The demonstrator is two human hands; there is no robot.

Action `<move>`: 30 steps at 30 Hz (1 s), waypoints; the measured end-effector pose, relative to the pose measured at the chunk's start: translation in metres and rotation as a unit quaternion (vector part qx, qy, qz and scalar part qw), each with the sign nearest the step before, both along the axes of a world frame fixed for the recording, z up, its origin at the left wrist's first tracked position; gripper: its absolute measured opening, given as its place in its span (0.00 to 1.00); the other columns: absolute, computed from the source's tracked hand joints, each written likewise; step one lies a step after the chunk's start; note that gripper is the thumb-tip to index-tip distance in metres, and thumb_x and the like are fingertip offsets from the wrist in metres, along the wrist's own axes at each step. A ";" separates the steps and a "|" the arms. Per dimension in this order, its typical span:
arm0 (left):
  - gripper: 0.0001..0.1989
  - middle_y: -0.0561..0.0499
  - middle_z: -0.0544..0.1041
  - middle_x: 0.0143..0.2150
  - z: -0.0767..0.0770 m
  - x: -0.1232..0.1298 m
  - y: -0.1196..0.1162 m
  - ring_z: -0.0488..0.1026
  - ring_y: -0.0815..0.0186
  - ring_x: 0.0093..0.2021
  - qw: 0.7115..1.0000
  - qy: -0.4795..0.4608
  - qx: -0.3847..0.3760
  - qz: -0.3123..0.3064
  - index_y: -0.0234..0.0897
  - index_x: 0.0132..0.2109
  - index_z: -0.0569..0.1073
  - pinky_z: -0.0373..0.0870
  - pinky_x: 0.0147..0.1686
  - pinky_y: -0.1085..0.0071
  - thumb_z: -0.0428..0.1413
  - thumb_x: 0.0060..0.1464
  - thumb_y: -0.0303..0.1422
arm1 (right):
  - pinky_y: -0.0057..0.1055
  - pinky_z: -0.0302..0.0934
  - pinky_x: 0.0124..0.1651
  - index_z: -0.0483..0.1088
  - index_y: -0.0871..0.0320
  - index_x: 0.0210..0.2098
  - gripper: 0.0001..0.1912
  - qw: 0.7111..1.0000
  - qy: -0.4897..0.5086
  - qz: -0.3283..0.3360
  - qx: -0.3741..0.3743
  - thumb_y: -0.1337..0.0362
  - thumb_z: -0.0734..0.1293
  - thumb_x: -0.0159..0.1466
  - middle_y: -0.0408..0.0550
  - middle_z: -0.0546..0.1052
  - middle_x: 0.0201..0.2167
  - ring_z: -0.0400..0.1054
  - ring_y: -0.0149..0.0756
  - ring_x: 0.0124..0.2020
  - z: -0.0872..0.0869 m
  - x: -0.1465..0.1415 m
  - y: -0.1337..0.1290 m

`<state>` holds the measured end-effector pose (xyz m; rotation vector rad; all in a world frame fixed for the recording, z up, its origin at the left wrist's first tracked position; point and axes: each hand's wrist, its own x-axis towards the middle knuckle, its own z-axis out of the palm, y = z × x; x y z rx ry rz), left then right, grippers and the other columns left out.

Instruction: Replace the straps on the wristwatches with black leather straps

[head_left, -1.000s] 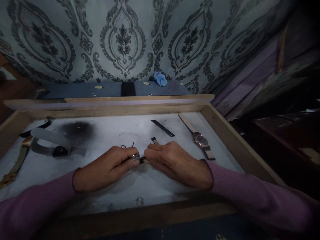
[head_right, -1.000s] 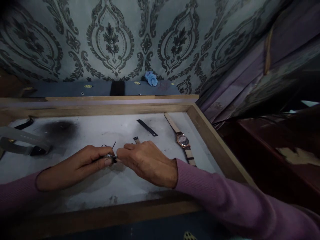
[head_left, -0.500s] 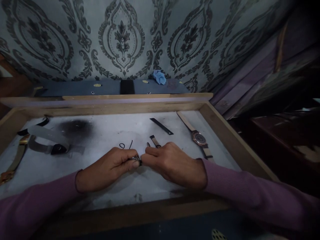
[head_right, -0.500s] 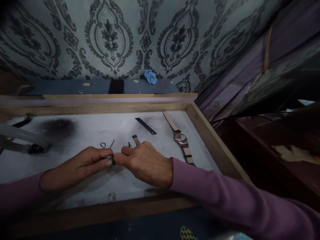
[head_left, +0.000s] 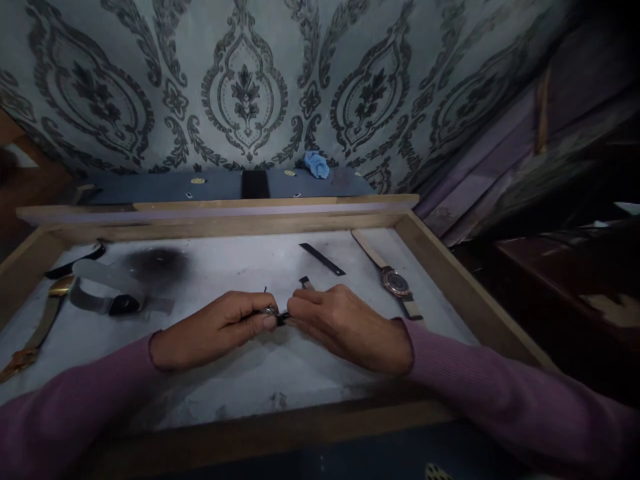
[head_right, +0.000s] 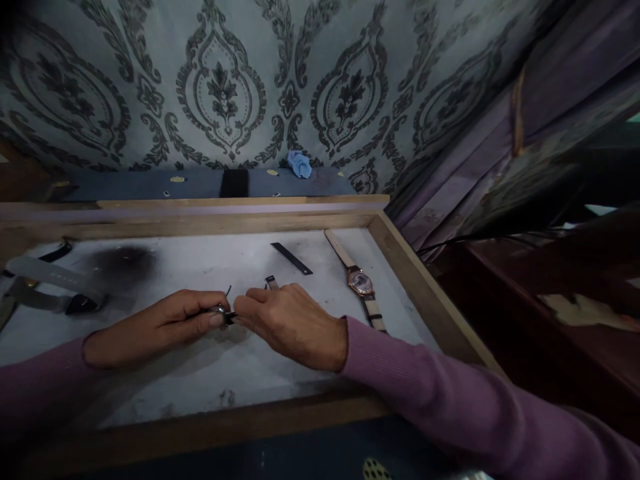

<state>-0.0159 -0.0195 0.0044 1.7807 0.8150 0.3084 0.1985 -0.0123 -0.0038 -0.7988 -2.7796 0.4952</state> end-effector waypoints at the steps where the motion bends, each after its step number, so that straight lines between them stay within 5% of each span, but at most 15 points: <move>1: 0.12 0.57 0.59 0.28 0.001 -0.001 0.000 0.57 0.70 0.28 1.000 -0.006 -0.004 0.006 0.34 0.34 0.66 0.56 0.29 0.74 0.45 0.63 0.35 | 0.25 0.50 0.27 0.63 0.60 0.32 0.13 0.999 0.030 -0.007 -0.014 0.65 0.53 0.71 0.45 0.67 0.28 0.57 0.28 0.24 0.001 0.001 0.002; 4: 0.12 0.58 0.58 0.25 0.002 -0.003 0.001 0.55 0.72 0.25 0.998 -0.025 -0.051 0.022 0.35 0.33 0.65 0.54 0.25 0.75 0.46 0.63 0.37 | 0.26 0.54 0.32 0.63 0.60 0.29 0.14 0.985 0.151 -0.058 -0.064 0.63 0.55 0.70 0.46 0.66 0.28 0.60 0.30 0.29 0.005 0.003 0.008; 8: 0.14 0.56 0.64 0.26 0.001 -0.006 0.003 0.60 0.72 0.25 0.994 -0.047 -0.089 0.037 0.34 0.33 0.66 0.55 0.25 0.76 0.47 0.63 0.38 | 0.25 0.50 0.26 0.60 0.59 0.23 0.19 0.919 0.298 -0.160 -0.202 0.56 0.58 0.68 0.38 0.56 0.20 0.52 0.26 0.22 0.004 0.004 0.017; 14: 0.13 0.54 0.68 0.27 0.001 -0.008 0.004 0.63 0.71 0.27 0.993 -0.049 -0.086 0.064 0.34 0.34 0.67 0.60 0.28 0.75 0.48 0.63 0.39 | 0.24 0.44 0.22 0.68 0.64 0.38 0.16 0.872 0.280 -0.220 -0.337 0.58 0.56 0.68 0.36 0.55 0.19 0.48 0.25 0.20 0.004 0.007 0.021; 19: 0.11 0.56 0.68 0.26 0.000 -0.008 0.001 0.63 0.71 0.25 0.990 -0.063 -0.097 0.086 0.35 0.42 0.66 0.61 0.27 0.74 0.48 0.63 0.39 | 0.22 0.51 0.24 0.60 0.62 0.50 0.13 0.856 0.292 -0.166 -0.392 0.66 0.58 0.66 0.40 0.68 0.27 0.58 0.24 0.22 0.010 0.008 0.015; 24: 0.11 0.58 0.63 0.23 0.001 -0.008 0.000 0.59 0.72 0.23 0.991 -0.060 -0.084 0.087 0.35 0.43 0.65 0.57 0.24 0.75 0.48 0.62 0.40 | 0.18 0.53 0.15 0.62 0.61 0.38 0.13 0.808 0.333 -0.113 -0.474 0.57 0.64 0.63 0.46 0.73 0.32 0.69 0.26 0.20 0.012 0.003 0.011; 30: 0.13 0.59 0.56 0.23 0.001 -0.008 -0.001 0.53 0.72 0.23 0.996 -0.046 -0.057 0.057 0.36 0.39 0.65 0.50 0.22 0.75 0.47 0.63 0.42 | 0.16 0.49 0.13 0.61 0.59 0.30 0.16 0.840 0.340 -0.129 -0.404 0.53 0.63 0.64 0.34 0.64 0.16 0.57 0.20 0.11 0.011 -0.003 0.007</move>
